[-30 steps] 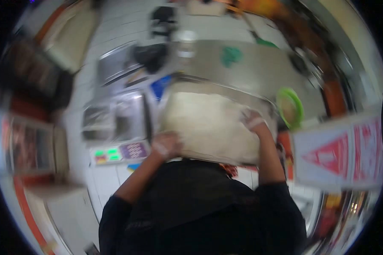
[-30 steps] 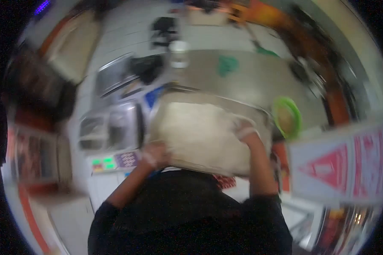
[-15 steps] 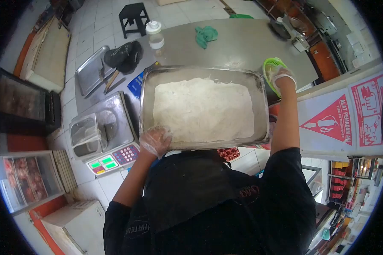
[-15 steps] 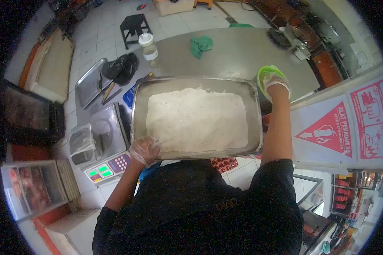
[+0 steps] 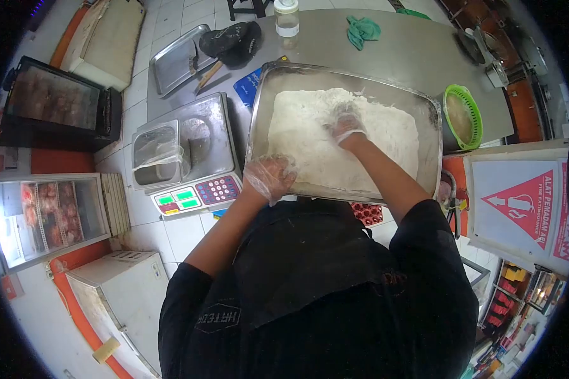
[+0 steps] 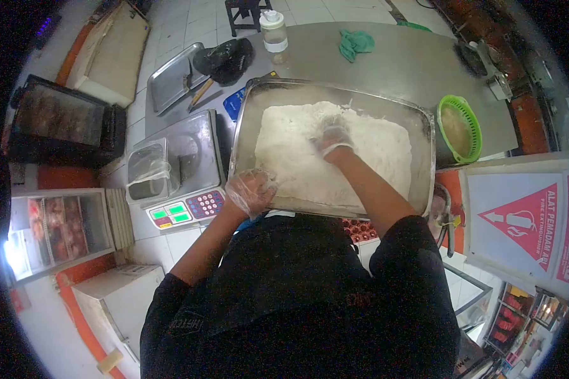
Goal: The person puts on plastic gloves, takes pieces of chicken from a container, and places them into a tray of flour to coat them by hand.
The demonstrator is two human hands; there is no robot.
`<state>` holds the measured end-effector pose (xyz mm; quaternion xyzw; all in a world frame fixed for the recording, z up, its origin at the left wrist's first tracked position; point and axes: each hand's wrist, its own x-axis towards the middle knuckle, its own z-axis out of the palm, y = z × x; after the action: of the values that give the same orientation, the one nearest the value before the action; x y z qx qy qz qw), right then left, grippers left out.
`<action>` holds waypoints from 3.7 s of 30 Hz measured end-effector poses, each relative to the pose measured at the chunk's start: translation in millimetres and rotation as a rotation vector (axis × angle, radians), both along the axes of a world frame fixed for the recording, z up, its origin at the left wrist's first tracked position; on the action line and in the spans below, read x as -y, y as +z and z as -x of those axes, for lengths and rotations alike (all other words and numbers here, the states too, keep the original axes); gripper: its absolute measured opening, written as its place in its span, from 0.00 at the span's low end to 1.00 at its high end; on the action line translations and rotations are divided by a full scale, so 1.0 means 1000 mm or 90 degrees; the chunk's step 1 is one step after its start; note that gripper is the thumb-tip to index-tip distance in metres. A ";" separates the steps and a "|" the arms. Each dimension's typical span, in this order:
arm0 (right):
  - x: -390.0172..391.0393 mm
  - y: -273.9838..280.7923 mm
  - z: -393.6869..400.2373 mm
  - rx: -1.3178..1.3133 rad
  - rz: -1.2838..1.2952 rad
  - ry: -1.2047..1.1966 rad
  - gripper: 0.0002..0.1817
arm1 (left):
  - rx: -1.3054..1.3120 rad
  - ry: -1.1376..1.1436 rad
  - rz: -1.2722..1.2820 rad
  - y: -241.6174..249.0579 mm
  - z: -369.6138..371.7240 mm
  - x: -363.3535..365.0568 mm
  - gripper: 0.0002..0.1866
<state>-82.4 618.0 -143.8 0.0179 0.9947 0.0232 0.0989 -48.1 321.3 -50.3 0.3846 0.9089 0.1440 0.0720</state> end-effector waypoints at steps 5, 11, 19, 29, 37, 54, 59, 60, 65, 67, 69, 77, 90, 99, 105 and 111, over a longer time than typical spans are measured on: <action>0.023 0.020 0.013 -0.093 0.104 -0.168 0.43 | 0.066 0.031 0.010 0.024 -0.004 -0.003 0.19; 0.055 0.012 0.025 -0.107 -0.032 -0.042 0.29 | 0.068 0.024 0.041 0.024 -0.002 -0.005 0.20; 0.052 -0.018 0.013 0.011 0.335 0.026 0.23 | 0.001 0.033 -0.077 0.014 -0.006 0.000 0.17; -0.063 0.070 -0.009 0.108 0.206 -0.127 0.37 | 0.031 0.025 -0.076 0.020 -0.005 0.000 0.18; -0.051 0.041 -0.061 0.286 0.214 -0.014 0.33 | 0.019 -0.011 -0.008 0.005 -0.006 0.001 0.16; 0.040 0.064 -0.069 0.429 0.316 0.205 0.23 | 0.023 0.019 -0.044 0.013 -0.005 0.001 0.17; 0.089 0.025 -0.047 0.381 0.366 0.286 0.19 | -0.036 0.041 -0.088 0.006 -0.004 -0.001 0.13; 0.098 -0.009 -0.036 0.399 0.319 0.423 0.19 | -0.036 0.036 -0.088 0.006 -0.004 -0.002 0.13; 0.095 0.057 -0.025 0.499 0.316 0.494 0.22 | -0.079 0.022 -0.128 0.010 -0.003 0.001 0.11; 0.064 0.025 -0.038 0.431 0.338 0.444 0.27 | -0.077 0.027 -0.127 0.006 -0.003 0.002 0.10; 0.036 0.063 -0.039 0.534 0.407 0.311 0.31 | -0.069 0.036 -0.128 0.004 -0.005 0.001 0.10; -0.026 0.042 -0.062 0.687 0.348 0.004 0.22 | 0.022 0.015 -0.047 0.010 -0.001 0.001 0.14; -0.064 0.065 -0.061 0.117 -0.001 0.017 0.31 | -0.014 0.013 -0.096 0.002 -0.003 0.000 0.14; -0.021 0.013 -0.067 -0.060 -0.027 0.237 0.24 | -0.030 -0.019 -0.065 0.012 -0.002 0.002 0.13; -0.039 0.106 -0.026 0.191 -0.007 0.106 0.26 | -0.070 -0.004 -0.107 -0.003 -0.004 0.001 0.09; -0.076 0.027 0.000 -0.027 0.056 0.068 0.19 | -0.043 -0.036 -0.049 0.021 -0.002 -0.001 0.08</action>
<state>-82.8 693.6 -116.7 -0.0394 0.9961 -0.0155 0.0772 -46.2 322.0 -29.8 0.4172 0.8935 0.1635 0.0304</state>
